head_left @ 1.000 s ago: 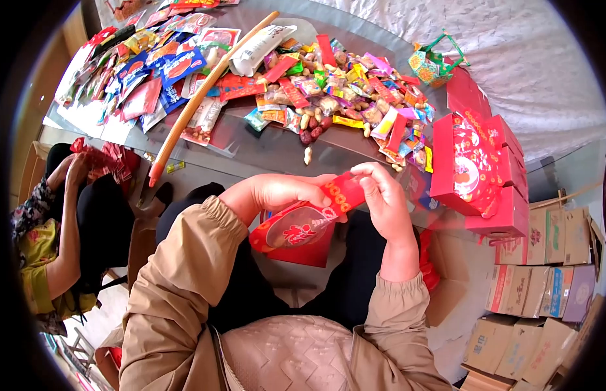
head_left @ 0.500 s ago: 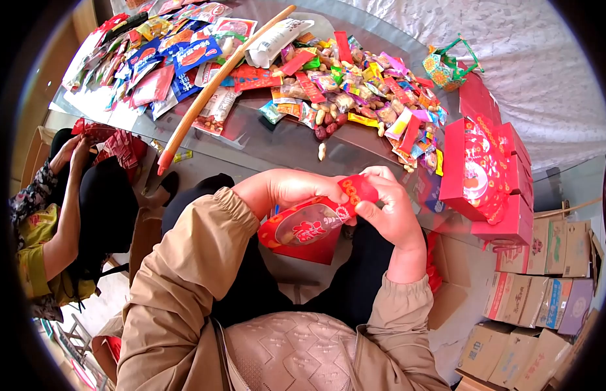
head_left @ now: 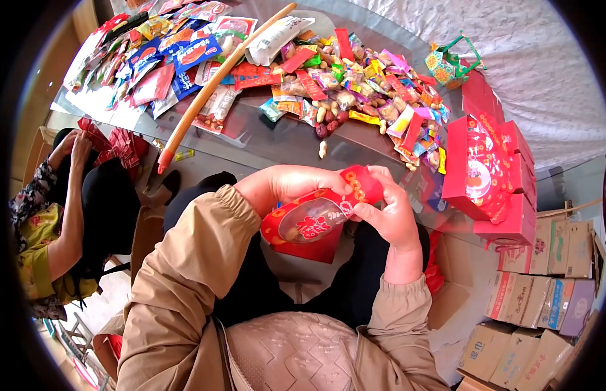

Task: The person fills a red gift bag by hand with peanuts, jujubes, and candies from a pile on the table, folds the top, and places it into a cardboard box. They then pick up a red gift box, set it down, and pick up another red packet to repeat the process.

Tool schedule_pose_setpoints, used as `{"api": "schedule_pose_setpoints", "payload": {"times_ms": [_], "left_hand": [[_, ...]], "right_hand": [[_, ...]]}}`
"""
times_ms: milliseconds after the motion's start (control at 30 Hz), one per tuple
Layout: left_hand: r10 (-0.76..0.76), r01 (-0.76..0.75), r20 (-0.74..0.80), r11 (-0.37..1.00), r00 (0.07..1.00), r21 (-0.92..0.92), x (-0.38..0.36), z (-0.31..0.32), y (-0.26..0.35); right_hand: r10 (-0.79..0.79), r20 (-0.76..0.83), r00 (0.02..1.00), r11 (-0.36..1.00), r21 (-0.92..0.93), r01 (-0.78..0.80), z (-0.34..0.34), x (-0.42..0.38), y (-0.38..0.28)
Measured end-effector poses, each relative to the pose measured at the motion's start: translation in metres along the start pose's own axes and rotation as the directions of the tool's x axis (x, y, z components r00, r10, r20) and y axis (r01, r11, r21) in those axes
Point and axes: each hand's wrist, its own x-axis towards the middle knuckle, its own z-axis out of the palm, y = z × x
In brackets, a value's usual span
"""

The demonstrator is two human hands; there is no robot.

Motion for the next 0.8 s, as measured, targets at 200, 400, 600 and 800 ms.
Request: {"api": "schedule_pose_setpoints", "payload": {"times_ms": [200, 400, 600, 800], "left_hand": [[0.062, -0.066, -0.055, 0.996, 0.997, -0.061, -0.003, 0.006, -0.001], [0.409, -0.379, 0.106, 0.899, 0.907, -0.221, 0.004, -0.019, 0.011], [0.549, -0.531, -0.077, 0.830, 0.832, 0.170, 0.010, -0.018, 0.009], [0.540, -0.524, -0.213, 0.842, 0.814, 0.131, 0.014, -0.014, 0.009]], "right_hand": [[-0.028, 0.015, 1.000, 0.985, -0.168, 0.030, -0.001, 0.004, -0.002], [0.170, -0.549, 0.818, 0.971, 0.236, -0.043, -0.003, 0.001, 0.010], [0.264, -0.581, 0.770, 0.929, 0.367, -0.042, -0.011, -0.006, 0.019], [0.347, -0.409, 0.844, 0.926, 0.291, -0.240, -0.020, -0.021, 0.022]]}}
